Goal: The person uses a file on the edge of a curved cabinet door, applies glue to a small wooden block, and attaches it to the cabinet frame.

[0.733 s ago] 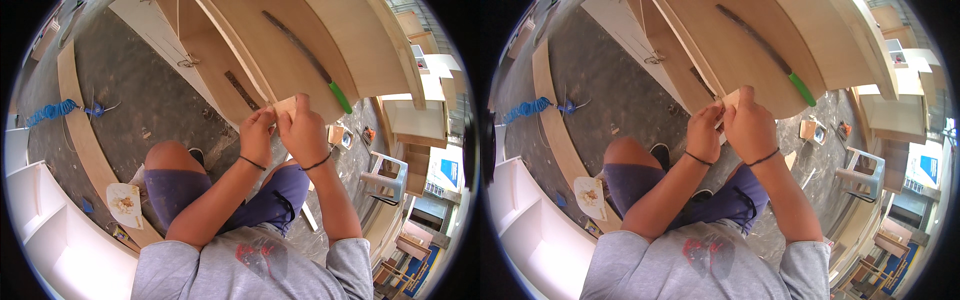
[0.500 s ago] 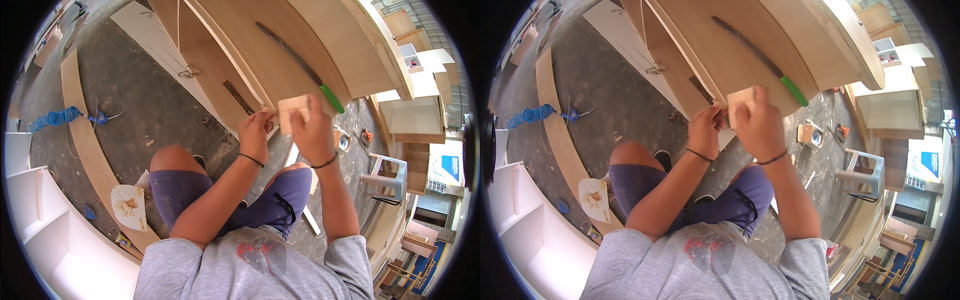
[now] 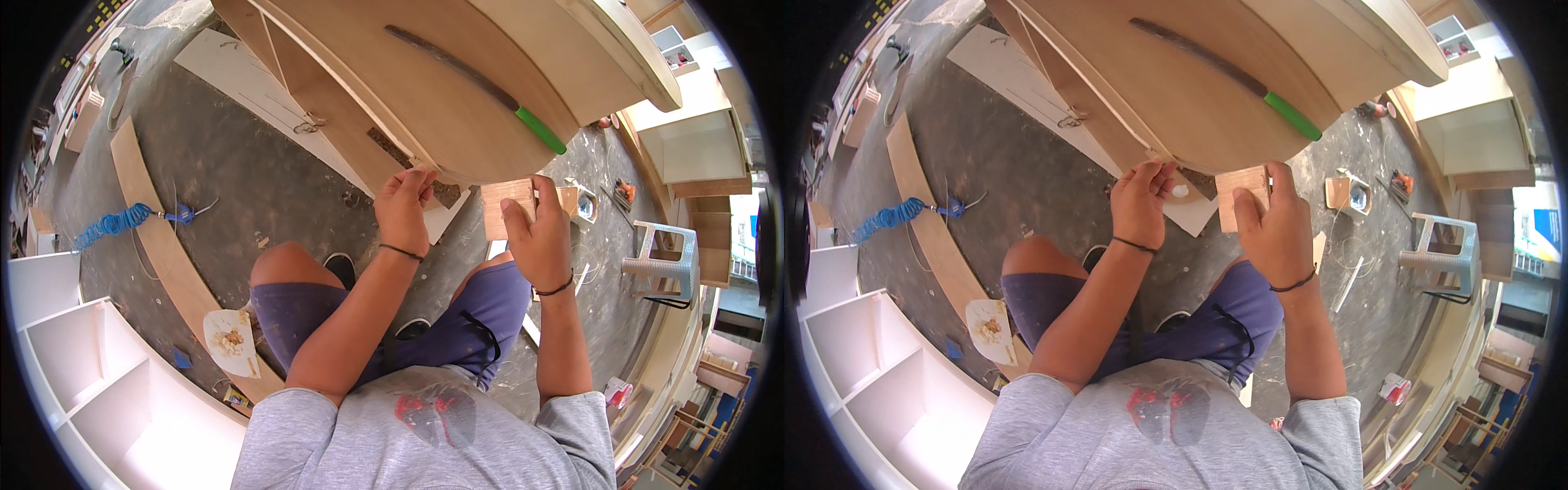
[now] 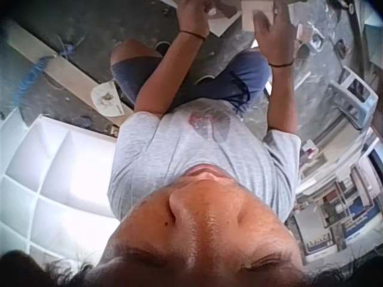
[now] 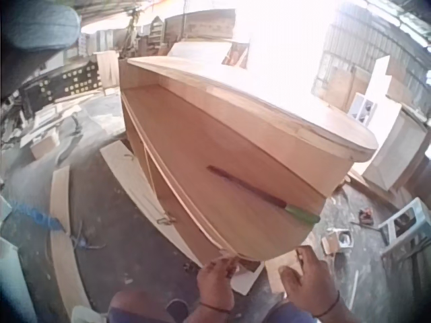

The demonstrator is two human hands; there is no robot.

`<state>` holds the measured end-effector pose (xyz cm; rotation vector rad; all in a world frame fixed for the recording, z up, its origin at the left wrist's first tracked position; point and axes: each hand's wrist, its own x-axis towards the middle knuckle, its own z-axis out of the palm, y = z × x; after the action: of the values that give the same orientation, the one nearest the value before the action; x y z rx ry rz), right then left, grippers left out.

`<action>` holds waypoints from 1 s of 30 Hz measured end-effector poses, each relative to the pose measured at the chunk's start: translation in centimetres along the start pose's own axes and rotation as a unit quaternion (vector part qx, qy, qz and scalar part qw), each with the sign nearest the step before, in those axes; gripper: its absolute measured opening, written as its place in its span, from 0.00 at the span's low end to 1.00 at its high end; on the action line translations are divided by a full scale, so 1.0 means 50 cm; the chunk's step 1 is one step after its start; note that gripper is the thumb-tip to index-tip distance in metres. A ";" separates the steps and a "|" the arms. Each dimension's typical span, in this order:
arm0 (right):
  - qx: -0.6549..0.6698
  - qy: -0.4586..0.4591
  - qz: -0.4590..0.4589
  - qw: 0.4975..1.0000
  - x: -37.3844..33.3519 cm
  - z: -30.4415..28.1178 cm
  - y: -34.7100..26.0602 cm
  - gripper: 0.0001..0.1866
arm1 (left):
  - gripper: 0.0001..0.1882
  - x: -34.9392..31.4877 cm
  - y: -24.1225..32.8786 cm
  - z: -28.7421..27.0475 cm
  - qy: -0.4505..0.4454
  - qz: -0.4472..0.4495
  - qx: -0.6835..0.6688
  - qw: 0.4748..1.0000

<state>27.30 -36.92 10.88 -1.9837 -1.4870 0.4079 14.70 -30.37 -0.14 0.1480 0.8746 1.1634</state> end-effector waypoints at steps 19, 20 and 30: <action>0.041 0.042 -0.016 0.998 -0.022 -0.017 0.056 0.16 | 0.09 0.002 0.001 0.001 -0.009 0.004 0.019 1.000; 0.046 0.045 -0.011 0.998 -0.024 -0.018 0.059 0.16 | 0.10 0.003 0.001 0.004 -0.004 0.008 0.029 1.000; 0.071 0.049 0.048 0.995 -0.050 -0.038 0.069 0.16 | 0.19 0.044 0.014 0.020 0.034 0.093 0.187 0.977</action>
<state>30.19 -40.42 9.80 -1.9396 -1.2703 0.4384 15.11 -27.89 -0.22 0.5086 1.1543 1.1716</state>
